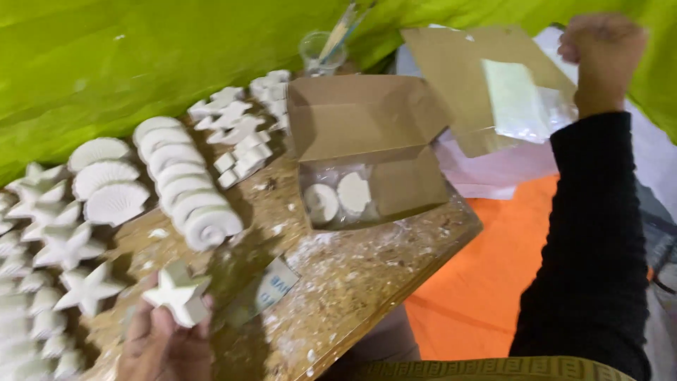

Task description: The person places white decorative ceramic pieces, including starfish, shells, and spirals, into clear plastic bags and then into a cardboard box. The person closes the box and handles additional packaging materials.

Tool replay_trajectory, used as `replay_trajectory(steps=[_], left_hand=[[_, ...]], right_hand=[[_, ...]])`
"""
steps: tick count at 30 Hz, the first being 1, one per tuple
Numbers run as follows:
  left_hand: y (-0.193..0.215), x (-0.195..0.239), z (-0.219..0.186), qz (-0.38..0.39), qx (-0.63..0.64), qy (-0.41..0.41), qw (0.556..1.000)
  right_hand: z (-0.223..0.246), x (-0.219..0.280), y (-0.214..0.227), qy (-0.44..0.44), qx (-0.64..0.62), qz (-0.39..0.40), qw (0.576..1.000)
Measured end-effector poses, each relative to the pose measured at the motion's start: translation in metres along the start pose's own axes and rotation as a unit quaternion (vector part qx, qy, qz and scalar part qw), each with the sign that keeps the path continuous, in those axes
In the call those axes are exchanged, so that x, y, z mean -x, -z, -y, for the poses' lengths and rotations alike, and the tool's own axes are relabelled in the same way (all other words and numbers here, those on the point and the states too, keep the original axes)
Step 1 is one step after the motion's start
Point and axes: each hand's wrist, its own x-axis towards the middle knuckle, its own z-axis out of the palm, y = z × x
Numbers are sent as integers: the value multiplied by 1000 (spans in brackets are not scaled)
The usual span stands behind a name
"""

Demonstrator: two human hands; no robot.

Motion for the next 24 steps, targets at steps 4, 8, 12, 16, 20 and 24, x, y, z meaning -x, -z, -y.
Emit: replay_trajectory(steps=[4,8,12,16,20,24], left_hand=[[22,-12,11,-25,-144,7,989],[63,-32,20,67,-115,50,990],[48,-27,15,72,-143,67,985],[36,-16,14,72,-115,42,990],[43,-22,15,142,-75,42,986],[-16,2,1,-32,-107,-6,994]], right_hand=[[-124,2,28,-129,176,109,970],[-287,17,20,113,705,389,583],[-130,54,-24,-126,438,350,818],[-131,68,-47,-188,505,267,799],[-120,67,-43,-104,489,223,837],[-71,56,-24,30,353,103,930]])
